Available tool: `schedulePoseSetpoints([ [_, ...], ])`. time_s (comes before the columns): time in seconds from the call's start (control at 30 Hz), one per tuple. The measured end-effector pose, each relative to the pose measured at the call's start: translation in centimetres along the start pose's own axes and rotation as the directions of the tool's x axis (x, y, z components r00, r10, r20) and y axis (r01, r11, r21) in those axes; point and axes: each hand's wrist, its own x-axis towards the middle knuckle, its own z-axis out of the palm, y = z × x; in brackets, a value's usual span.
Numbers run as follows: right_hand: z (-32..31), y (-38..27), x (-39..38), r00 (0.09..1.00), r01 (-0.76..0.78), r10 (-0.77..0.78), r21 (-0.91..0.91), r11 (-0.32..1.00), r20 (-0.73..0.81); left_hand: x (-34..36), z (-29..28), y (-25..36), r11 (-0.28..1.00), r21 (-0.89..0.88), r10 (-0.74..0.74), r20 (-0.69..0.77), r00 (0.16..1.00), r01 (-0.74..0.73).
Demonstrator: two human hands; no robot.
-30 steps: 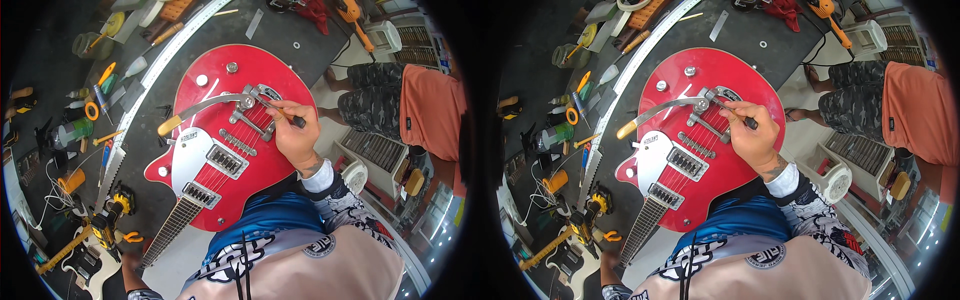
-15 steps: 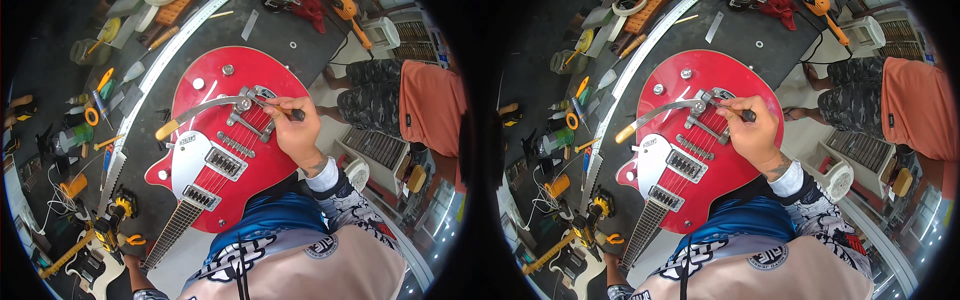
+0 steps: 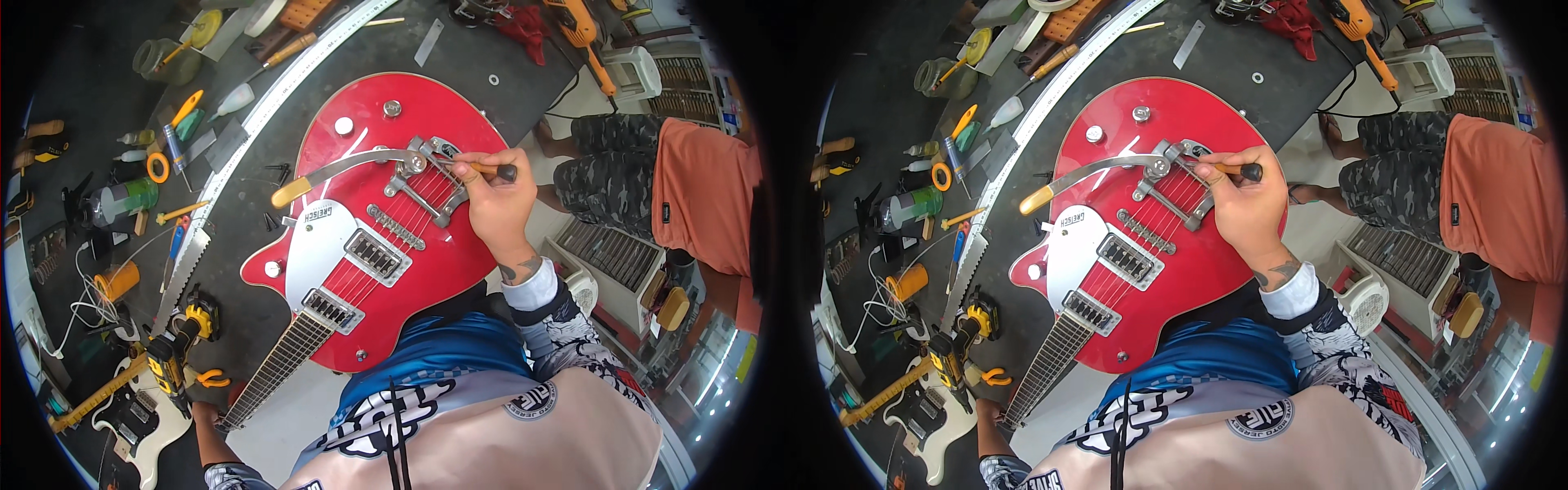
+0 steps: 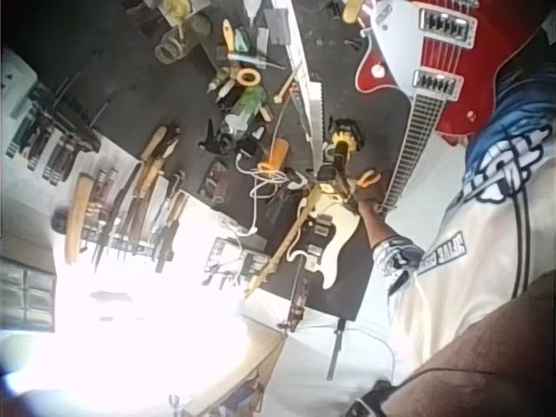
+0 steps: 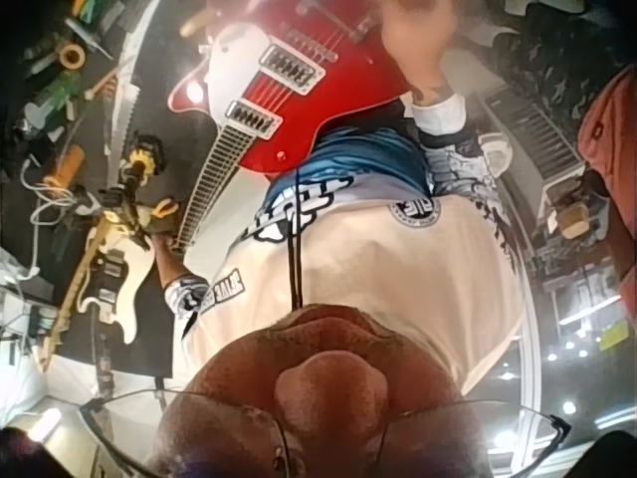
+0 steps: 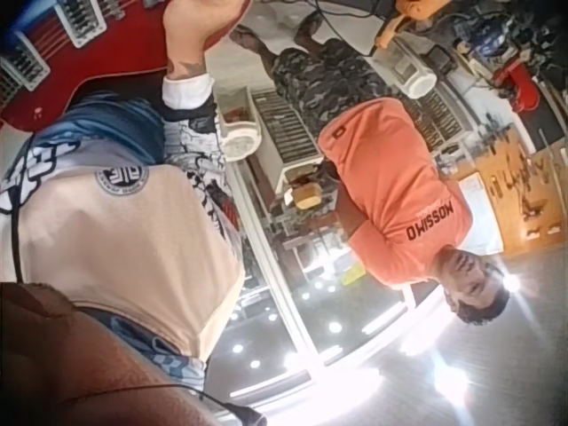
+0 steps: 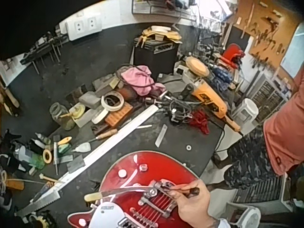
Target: The person strings a red electric guitar by threading a string through the bridge and tremolo tailpiece, pulling it up to the headstock, wrapping it around a tuning peg, and tightening it using a power drill with a peg winder attachment.
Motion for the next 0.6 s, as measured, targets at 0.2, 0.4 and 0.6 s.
schedulePoseSetpoints([
  [0.2, -0.6, -0.4, 0.9, 0.997, -0.077, 0.078, -0.016, 0.997, 0.028, 0.2, 0.1, 1.3, 0.993, 0.112, -0.035, -0.066, 0.997, 0.042],
  [0.4, -0.7, -0.5, 1.3, 0.997, -0.079, 0.079, -0.022, 0.997, 0.021, 0.7, -0.8, 0.2, 0.818, 0.513, 0.251, 0.091, 0.964, -0.261],
  [0.6, -2.5, -3.9, 5.0, 0.990, 0.005, -0.013, -0.058, 0.998, -0.142, 0.9, -0.9, 3.0, 0.847, 0.455, 0.262, 0.093, 0.961, -0.275],
])
